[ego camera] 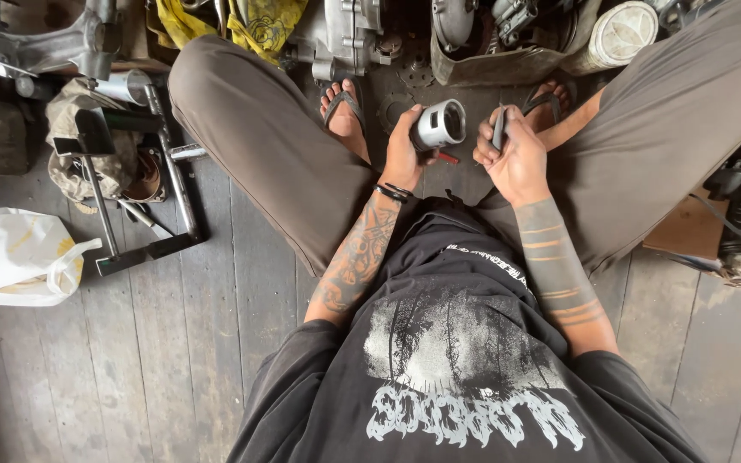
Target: Cleaning a motorcycle piston using an abrasive material while sitting on the floor
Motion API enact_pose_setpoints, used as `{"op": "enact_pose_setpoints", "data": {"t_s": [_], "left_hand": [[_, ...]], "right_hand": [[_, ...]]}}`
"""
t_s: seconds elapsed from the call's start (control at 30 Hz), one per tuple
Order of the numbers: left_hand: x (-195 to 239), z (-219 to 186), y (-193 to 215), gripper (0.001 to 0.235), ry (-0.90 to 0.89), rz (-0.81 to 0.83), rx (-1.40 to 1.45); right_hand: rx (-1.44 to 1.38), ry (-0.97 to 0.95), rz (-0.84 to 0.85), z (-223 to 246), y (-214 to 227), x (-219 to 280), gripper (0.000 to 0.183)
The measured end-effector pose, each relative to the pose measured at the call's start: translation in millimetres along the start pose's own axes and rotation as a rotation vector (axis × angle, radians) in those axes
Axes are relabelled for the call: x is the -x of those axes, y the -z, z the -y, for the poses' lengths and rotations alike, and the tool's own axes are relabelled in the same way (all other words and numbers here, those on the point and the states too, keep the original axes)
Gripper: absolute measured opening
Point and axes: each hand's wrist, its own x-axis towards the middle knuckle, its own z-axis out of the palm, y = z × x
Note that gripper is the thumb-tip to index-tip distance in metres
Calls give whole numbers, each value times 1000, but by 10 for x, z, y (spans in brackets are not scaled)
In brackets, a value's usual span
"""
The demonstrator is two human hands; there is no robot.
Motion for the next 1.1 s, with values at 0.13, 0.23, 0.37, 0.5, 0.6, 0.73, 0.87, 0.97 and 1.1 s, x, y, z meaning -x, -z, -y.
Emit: {"op": "enact_pose_setpoints", "data": {"t_s": [0.13, 0.23, 0.37, 0.5, 0.6, 0.73, 0.87, 0.97, 1.1], "left_hand": [[-86, 72, 61, 30, -16, 24, 8], [-218, 203, 155, 31, -91, 136, 49], [-147, 169, 157, 34, -130, 213, 39], [-99, 129, 147, 35, -108, 235, 97], [0, 68, 85, 37, -132, 208, 97], [-118, 162, 148, 36, -181, 217, 95], [-135, 135, 139, 37, -195, 201, 118], [-89, 130, 111, 36, -201, 214, 113], [-45, 101, 130, 39, -167, 221, 126]], "right_hand": [[6, -6, -41, -85, -133, 46, 18], [100, 2, -88, -232, -171, 2, 11], [418, 118, -102, -296, -119, -29, 14], [606, 154, -79, -282, -150, 25, 15], [277, 26, -72, -393, -207, 55, 17], [426, 135, -121, -374, -118, 11, 20], [511, 100, -97, -390, -121, 36, 26], [462, 125, -111, -347, -97, -18, 25], [479, 138, -53, -380, -175, 117, 26]]}}
